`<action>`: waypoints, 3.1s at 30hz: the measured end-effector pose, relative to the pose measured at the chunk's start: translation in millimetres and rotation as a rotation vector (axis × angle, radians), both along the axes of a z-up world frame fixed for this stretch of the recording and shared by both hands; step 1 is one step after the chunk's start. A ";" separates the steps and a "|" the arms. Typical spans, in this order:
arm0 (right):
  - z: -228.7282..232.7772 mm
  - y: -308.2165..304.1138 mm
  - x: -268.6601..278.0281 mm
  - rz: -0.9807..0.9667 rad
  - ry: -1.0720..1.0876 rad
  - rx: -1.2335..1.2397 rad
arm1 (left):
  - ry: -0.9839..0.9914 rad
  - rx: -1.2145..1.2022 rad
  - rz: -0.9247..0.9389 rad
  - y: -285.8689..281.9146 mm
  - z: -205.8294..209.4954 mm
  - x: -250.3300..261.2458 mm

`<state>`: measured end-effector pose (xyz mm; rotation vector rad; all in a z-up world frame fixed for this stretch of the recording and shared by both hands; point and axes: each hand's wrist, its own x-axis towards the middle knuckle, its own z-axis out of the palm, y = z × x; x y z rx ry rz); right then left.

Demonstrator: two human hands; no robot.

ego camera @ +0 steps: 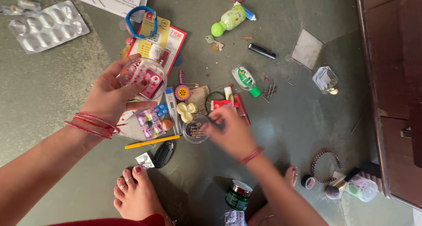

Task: The person sorts various small items from a cluttered floor into clear plastic containers. They pick up blister packs, tubes, and small bottles, placing them into containers and occasionally moving items aside to reach others.

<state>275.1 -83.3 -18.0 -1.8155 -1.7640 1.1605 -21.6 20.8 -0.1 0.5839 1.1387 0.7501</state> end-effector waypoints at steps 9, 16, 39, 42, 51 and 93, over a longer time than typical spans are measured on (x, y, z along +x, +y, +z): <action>-6.1 -49.9 -64.1 -0.024 -0.237 0.290 | 0.047 0.019 -0.055 -5.8 -2.6 5.2; 34.5 -30.1 -72.7 0.016 0.139 0.565 | -0.008 0.168 -0.332 -27.8 -9.9 20.2; 53.7 25.5 -68.0 -0.010 -0.063 0.445 | -0.478 0.188 -0.666 0.6 -33.8 7.7; 49.5 25.5 -69.8 -0.009 -0.090 0.465 | -0.468 0.114 -0.558 -3.6 -45.0 8.1; 30.7 17.1 -72.5 -0.006 -0.019 0.481 | 0.016 0.196 -0.511 -8.6 -81.9 10.5; 73.2 2.8 13.3 0.014 0.104 0.457 | 0.181 -0.133 -0.810 10.8 23.5 95.2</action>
